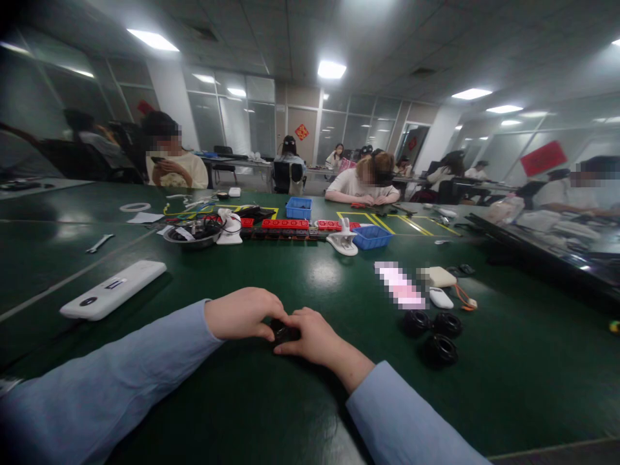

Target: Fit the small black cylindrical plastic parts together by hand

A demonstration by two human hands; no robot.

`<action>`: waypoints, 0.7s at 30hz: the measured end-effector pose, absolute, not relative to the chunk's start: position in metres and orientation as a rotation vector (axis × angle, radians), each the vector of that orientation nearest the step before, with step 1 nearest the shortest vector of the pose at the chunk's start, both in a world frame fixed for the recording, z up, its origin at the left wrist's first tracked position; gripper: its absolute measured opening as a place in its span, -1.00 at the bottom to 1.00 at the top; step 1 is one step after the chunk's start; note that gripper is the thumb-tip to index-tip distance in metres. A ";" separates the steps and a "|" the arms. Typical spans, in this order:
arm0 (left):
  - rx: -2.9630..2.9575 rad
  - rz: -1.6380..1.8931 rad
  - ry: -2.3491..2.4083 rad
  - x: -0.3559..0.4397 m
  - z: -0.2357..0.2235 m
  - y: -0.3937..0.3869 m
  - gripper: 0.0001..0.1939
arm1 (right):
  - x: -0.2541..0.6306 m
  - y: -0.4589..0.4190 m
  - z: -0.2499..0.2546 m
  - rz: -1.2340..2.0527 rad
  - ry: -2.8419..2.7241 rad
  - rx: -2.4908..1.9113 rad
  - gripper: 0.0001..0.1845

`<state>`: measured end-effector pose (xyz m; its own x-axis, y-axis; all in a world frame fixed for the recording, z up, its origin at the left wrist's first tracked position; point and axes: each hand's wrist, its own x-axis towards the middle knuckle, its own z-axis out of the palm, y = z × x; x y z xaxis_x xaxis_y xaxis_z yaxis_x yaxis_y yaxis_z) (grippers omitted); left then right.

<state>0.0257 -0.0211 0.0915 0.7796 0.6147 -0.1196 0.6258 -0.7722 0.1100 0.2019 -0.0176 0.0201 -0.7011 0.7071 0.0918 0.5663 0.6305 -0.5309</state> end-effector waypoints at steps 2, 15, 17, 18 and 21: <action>2.823 -0.121 0.997 0.026 0.091 -0.021 -0.64 | 0.202 -0.017 0.020 0.682 -2.567 -1.038 -0.63; 2.649 0.019 1.135 0.014 0.091 -0.016 -0.14 | 0.208 -0.016 0.021 0.939 -2.294 -1.058 -0.27; 2.603 0.002 1.207 0.005 0.084 -0.011 -0.01 | 0.209 -0.018 0.023 0.862 -2.256 -1.015 -0.24; 2.573 -0.016 1.222 0.001 0.077 -0.008 0.02 | 0.209 -0.019 0.025 0.820 -2.253 -0.984 -0.25; 2.516 -0.001 1.187 -0.009 0.052 -0.006 -0.01 | 0.205 -0.024 0.028 0.743 -2.281 -0.900 -0.30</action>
<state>-0.0086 -0.0056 0.0525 0.6476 0.7470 -0.1507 0.7471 -0.5834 0.3185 0.2053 -0.0236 0.0281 -0.6102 0.7331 0.3003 0.4156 0.6190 -0.6664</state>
